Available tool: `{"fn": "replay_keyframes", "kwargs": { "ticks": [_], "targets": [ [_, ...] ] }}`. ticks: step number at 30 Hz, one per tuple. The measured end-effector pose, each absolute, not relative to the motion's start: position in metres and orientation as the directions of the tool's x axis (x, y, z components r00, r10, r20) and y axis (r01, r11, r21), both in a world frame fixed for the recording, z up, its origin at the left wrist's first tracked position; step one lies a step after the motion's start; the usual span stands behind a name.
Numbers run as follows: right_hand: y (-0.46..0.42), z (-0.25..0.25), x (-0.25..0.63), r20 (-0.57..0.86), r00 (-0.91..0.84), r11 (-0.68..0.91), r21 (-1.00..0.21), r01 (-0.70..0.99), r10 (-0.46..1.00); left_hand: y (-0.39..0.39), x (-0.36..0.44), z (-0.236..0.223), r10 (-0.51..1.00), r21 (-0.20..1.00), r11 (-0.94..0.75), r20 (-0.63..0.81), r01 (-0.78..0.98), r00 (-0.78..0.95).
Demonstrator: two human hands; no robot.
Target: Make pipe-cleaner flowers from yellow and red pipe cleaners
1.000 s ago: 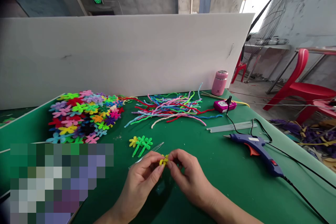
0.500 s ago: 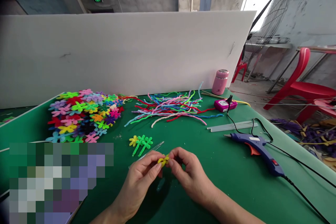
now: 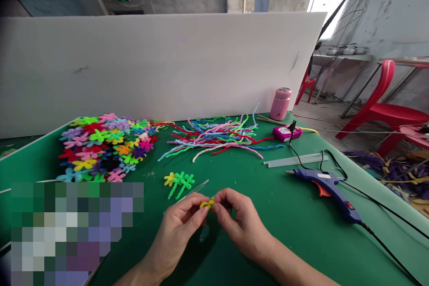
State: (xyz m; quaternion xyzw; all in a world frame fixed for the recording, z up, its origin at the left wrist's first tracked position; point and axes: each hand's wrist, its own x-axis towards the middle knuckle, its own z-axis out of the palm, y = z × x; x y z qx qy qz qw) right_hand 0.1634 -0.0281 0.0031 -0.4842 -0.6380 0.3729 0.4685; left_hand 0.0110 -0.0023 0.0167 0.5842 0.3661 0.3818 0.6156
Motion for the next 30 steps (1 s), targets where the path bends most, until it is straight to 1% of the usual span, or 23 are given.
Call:
{"fn": "replay_keyframes", "kwargs": {
  "ticks": [7, 12, 19, 26, 30],
  "targets": [
    [-0.029, 0.003, 0.1608, 0.297, -0.09, 0.31, -0.891, 0.331, 0.951, -0.001, 0.0094, 0.0112, 0.912, 0.999, -0.041, 0.034, 0.009, 0.409],
    [-0.0303, 0.0036, 0.1593, 0.328, -0.05, 0.325, -0.884, 0.335, 0.944, -0.0041, 0.0104, 0.0142, 0.907, 0.998, -0.055, 0.064, -0.035, 0.415],
    [-0.03, 0.0042, 0.1599, 0.335, -0.05, 0.331, -0.881, 0.339, 0.941, -0.0044, 0.0136, 0.0171, 0.909, 0.998, -0.05, 0.056, -0.024, 0.414],
    [-0.0299, 0.0027, 0.1604, 0.301, -0.056, 0.302, -0.89, 0.341, 0.952, -0.004, 0.0117, 0.0183, 0.908, 1.0, -0.027, 0.03, -0.012, 0.419],
    [-0.03, 0.0028, 0.1604, 0.333, -0.063, 0.333, -0.873, 0.357, 0.941, -0.0025, 0.0115, 0.0169, 0.91, 1.0, 0.007, -0.003, -0.006, 0.414]
  ]
}}
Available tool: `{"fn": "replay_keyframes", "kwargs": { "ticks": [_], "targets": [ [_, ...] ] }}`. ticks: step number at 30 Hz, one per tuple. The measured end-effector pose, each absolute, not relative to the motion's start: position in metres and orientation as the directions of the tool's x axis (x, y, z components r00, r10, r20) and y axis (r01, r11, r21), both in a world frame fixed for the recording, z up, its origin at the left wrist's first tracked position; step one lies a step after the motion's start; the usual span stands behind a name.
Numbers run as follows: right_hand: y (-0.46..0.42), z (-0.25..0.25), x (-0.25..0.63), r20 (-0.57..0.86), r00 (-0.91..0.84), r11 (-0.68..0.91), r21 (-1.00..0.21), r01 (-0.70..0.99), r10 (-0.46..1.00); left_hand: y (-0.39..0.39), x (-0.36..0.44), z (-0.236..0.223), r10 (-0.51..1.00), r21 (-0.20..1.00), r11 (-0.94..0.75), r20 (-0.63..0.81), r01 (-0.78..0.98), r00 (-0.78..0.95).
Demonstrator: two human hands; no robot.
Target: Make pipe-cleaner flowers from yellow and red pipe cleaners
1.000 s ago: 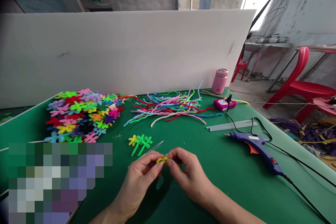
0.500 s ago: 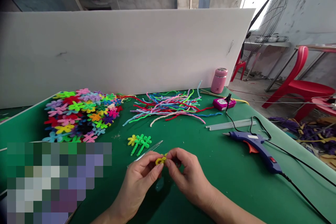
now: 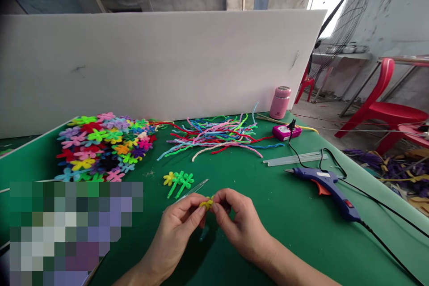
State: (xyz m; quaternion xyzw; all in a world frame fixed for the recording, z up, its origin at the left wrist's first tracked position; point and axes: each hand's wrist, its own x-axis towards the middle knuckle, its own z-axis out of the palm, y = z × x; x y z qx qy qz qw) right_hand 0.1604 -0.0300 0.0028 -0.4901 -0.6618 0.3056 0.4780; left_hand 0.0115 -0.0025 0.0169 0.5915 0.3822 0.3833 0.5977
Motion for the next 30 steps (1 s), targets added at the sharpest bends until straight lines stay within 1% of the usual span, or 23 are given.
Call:
{"fn": "replay_keyframes", "kwargs": {
  "ticks": [6, 9, 12, 16, 18, 22, 27, 30],
  "targets": [
    [-0.031, -0.0011, 0.159, 0.466, -0.095, 0.458, -0.778, 0.43, 0.88, -0.0049, 0.0135, 0.0133, 0.934, 0.997, 0.073, -0.068, -0.002, 0.351],
    [-0.0315, -0.0022, 0.1579, 0.484, -0.116, 0.48, -0.754, 0.449, 0.868, -0.0066, 0.0146, 0.0133, 0.948, 0.995, 0.098, -0.092, -0.004, 0.304],
    [-0.0309, -0.0014, 0.1573, 0.412, -0.074, 0.403, -0.813, 0.421, 0.908, -0.0066, 0.0148, 0.0152, 0.94, 0.992, 0.122, -0.108, -0.024, 0.324],
    [-0.0286, -0.0012, 0.1574, 0.236, -0.015, 0.23, -0.931, 0.283, 0.972, -0.0056, 0.0149, 0.0166, 0.915, 0.981, 0.169, -0.121, -0.094, 0.385],
    [-0.0281, -0.0018, 0.1574, 0.196, -0.011, 0.193, -0.953, 0.235, 0.98, -0.0055, 0.015, 0.016, 0.917, 0.977, 0.186, -0.136, -0.101, 0.376],
    [-0.029, -0.0027, 0.1571, 0.197, -0.016, 0.196, -0.955, 0.224, 0.98, -0.0053, 0.015, 0.0135, 0.924, 0.975, 0.196, -0.149, -0.101, 0.351],
    [-0.03, -0.0036, 0.1573, 0.191, -0.033, 0.194, -0.96, 0.203, 0.981, -0.0037, 0.0144, 0.0135, 0.909, 0.975, 0.186, -0.124, -0.121, 0.399],
    [-0.0302, -0.0031, 0.1576, 0.217, -0.037, 0.219, -0.948, 0.232, 0.976, -0.0034, 0.0145, 0.0147, 0.904, 0.98, 0.167, -0.108, -0.109, 0.413]
  ]
}}
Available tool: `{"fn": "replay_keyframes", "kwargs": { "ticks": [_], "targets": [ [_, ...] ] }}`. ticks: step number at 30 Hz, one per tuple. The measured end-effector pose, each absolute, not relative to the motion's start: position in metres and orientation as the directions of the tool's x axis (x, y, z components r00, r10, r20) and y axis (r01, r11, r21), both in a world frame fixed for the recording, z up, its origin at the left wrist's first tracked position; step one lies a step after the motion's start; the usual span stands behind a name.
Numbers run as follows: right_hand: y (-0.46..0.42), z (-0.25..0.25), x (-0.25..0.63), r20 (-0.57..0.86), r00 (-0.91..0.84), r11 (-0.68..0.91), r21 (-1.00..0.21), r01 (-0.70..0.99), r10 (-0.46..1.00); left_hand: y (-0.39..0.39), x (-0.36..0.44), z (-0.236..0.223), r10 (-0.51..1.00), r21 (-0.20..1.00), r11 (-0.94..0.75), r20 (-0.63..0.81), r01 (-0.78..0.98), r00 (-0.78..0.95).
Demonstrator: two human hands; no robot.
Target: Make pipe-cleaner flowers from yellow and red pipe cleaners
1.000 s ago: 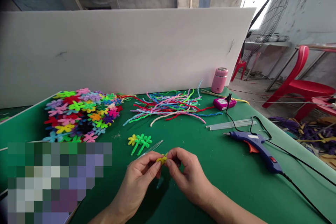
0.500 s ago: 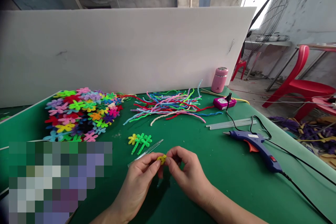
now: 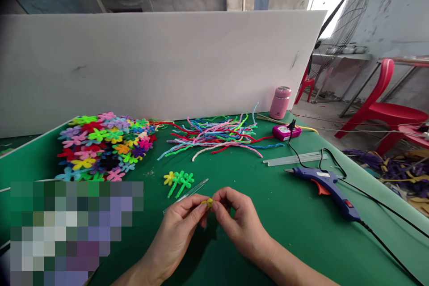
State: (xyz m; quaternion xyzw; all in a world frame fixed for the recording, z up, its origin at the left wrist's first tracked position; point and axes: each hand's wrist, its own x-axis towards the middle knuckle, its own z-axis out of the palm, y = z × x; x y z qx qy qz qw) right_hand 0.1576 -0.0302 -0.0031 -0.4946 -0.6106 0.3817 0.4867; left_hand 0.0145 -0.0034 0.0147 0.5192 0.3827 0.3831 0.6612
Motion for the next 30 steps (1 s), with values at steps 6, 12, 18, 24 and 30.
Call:
{"fn": "replay_keyframes", "kwargs": {
  "ticks": [6, 12, 18, 24, 30],
  "targets": [
    [-0.0302, -0.0008, 0.1573, 0.269, -0.026, 0.265, -0.917, 0.297, 0.963, -0.0036, 0.0135, 0.012, 0.918, 0.978, 0.171, -0.112, -0.123, 0.381],
    [-0.0307, 0.001, 0.1563, 0.276, -0.025, 0.271, -0.916, 0.295, 0.961, -0.0047, 0.0126, 0.0099, 0.917, 0.97, 0.185, -0.113, -0.156, 0.382],
    [-0.0319, 0.0026, 0.1548, 0.347, -0.029, 0.337, -0.885, 0.32, 0.938, -0.0047, 0.0145, 0.0119, 0.93, 0.981, 0.158, -0.11, -0.114, 0.35],
    [-0.0324, 0.0033, 0.1547, 0.377, -0.035, 0.366, -0.867, 0.337, 0.926, -0.0037, 0.0137, 0.0149, 0.928, 0.993, 0.084, -0.049, -0.078, 0.37],
    [-0.0314, -0.0003, 0.1556, 0.387, -0.052, 0.381, -0.857, 0.347, 0.92, -0.0031, 0.0135, 0.0132, 0.919, 0.988, 0.108, -0.058, -0.107, 0.39]
  ]
}}
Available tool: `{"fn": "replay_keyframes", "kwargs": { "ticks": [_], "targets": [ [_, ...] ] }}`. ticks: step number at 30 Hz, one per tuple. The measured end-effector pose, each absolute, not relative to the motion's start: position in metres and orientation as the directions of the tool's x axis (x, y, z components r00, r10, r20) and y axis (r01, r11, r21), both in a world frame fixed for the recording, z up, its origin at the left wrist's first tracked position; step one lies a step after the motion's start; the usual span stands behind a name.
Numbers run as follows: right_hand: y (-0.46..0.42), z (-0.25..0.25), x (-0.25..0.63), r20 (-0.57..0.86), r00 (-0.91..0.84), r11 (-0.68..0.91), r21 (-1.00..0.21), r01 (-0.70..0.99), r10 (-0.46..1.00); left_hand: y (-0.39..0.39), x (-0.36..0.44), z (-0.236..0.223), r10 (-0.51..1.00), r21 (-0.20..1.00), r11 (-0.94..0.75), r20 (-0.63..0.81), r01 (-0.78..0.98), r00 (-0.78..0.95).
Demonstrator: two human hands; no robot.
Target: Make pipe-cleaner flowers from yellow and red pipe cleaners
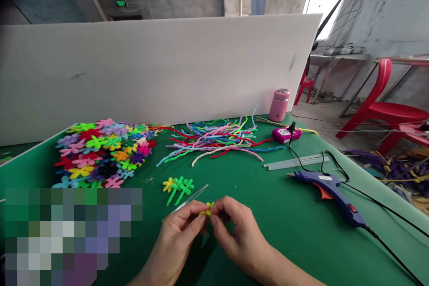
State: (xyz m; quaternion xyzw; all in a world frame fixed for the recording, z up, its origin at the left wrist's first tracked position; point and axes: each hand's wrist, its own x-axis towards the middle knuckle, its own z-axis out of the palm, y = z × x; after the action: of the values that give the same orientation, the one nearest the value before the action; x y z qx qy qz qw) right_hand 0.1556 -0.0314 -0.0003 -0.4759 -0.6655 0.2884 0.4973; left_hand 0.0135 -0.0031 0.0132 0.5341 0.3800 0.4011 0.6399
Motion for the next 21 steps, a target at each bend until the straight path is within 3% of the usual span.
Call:
{"fn": "replay_keyframes", "kwargs": {
  "ticks": [21],
  "targets": [
    [-0.0317, 0.004, 0.1563, 0.381, -0.056, 0.377, -0.866, 0.327, 0.923, -0.0045, 0.0148, 0.0159, 0.894, 0.978, 0.159, -0.085, -0.135, 0.44]
  ]
}}
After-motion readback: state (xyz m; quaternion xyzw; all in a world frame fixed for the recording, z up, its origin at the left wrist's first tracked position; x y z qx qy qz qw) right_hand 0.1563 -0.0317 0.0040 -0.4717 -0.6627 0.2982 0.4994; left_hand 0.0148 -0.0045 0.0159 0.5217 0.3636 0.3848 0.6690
